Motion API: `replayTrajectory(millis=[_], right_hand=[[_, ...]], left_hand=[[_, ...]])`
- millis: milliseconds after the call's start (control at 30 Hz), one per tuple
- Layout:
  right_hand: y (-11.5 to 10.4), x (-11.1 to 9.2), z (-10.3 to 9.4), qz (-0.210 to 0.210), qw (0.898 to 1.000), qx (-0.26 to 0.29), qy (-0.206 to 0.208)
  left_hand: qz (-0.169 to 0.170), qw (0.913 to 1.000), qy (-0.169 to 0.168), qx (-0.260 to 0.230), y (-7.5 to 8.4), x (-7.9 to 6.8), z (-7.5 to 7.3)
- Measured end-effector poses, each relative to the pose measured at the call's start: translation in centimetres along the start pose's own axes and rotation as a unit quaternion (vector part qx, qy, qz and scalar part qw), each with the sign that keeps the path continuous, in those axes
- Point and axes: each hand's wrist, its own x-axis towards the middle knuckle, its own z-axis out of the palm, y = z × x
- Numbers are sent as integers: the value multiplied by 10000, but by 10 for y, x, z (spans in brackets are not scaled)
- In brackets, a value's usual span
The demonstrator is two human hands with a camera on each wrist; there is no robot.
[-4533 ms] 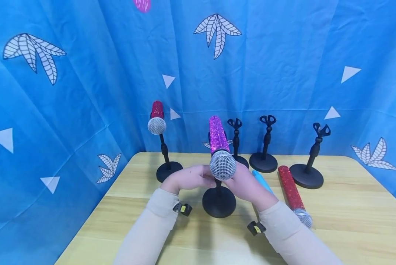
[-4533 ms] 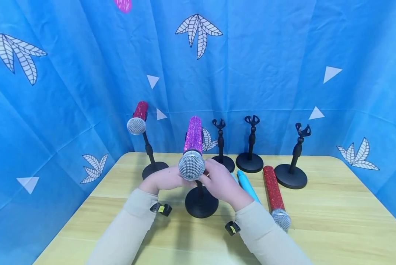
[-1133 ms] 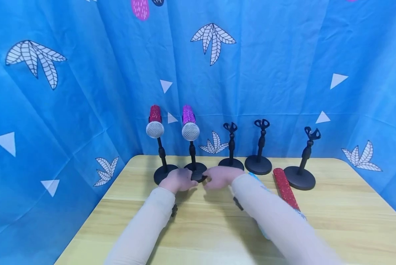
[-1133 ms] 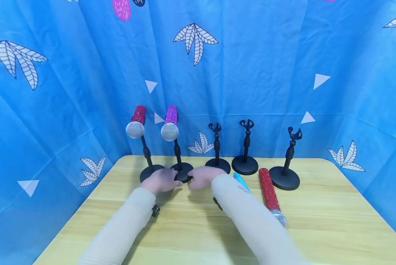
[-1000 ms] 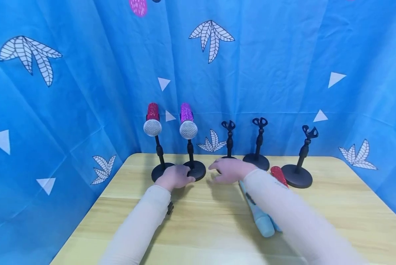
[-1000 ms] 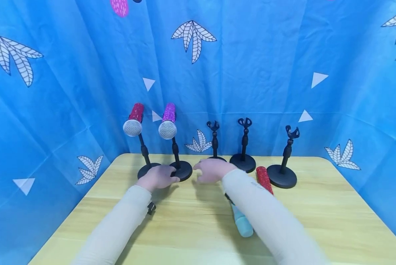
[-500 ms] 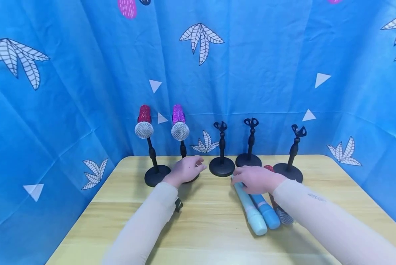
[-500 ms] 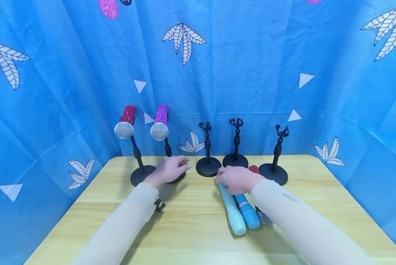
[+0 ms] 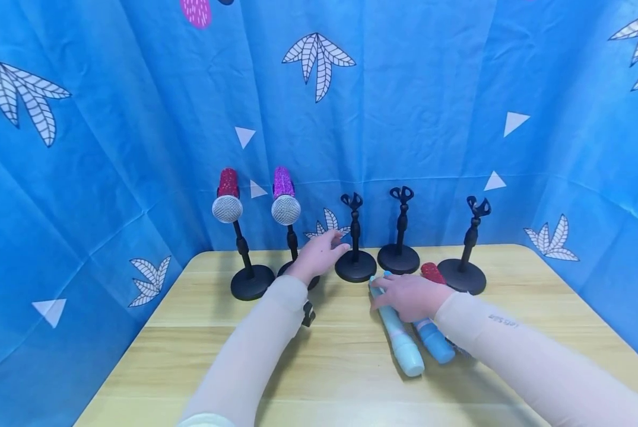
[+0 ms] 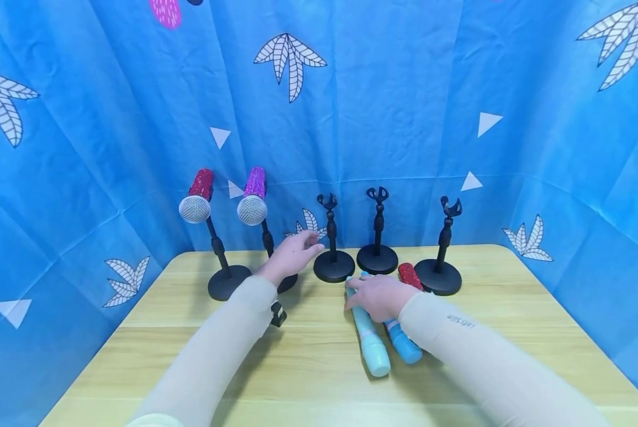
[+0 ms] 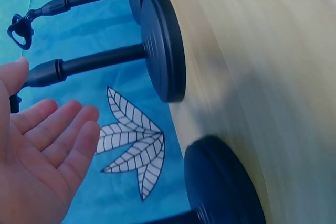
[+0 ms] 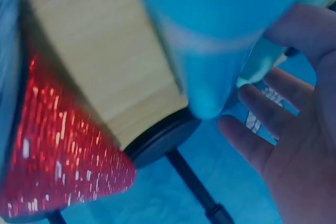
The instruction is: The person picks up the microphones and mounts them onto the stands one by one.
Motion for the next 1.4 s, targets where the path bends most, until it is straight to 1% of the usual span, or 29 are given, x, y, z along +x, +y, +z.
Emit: replayTrajectory(millis=[100, 200, 333, 567, 667, 800, 900, 1000, 1067, 1133, 1167, 1267, 1400], right_hand=[[-3, 3, 4, -76, 9999, -121, 57], [-4, 4, 5, -119, 9997, -119, 164], [-5, 4, 6, -142, 9994, -83, 309], [-2, 2, 14, -162, 9976, 202, 648], [0, 1, 16, -181, 9952, 400, 874], [2, -1, 17, -271, 9894, 700, 1242], [4, -2, 18, -420, 9846, 888, 1449], [5, -3, 17, -504, 9797, 1164, 1553], [5, -5, 16, -440, 9750, 1522, 1561], [5, -7, 12, -267, 9683, 1973, 1506], [5, -8, 10, -155, 9634, 2232, 1477], [6, -11, 3, 152, 9441, 2947, 1468], [7, -12, -6, 201, 9239, 3416, 1713]], left_hand=[[-96, 9997, 76, -211, 8, 5, 3], [-141, 9987, 106, -468, 14, 10, 8], [-233, 9966, 61, -789, 20, 16, 13], [-389, 9938, 67, -1042, 25, 25, 20], [-373, 9919, 154, -1206, 26, 29, 24], [-253, 9884, 340, -1459, 25, 32, 30], [-174, 9870, 512, -1513, 22, 33, 36], [-75, 9866, 660, -1491, 20, 32, 39], [32, 9868, 700, -1459, 19, 30, 40], [143, 9873, 709, -1414, 19, 27, 41], [203, 9878, 707, -1374, 19, 26, 41], [381, 9891, 718, -1230, 18, 23, 41], [516, 9906, 680, -1073, 17, 18, 38]])
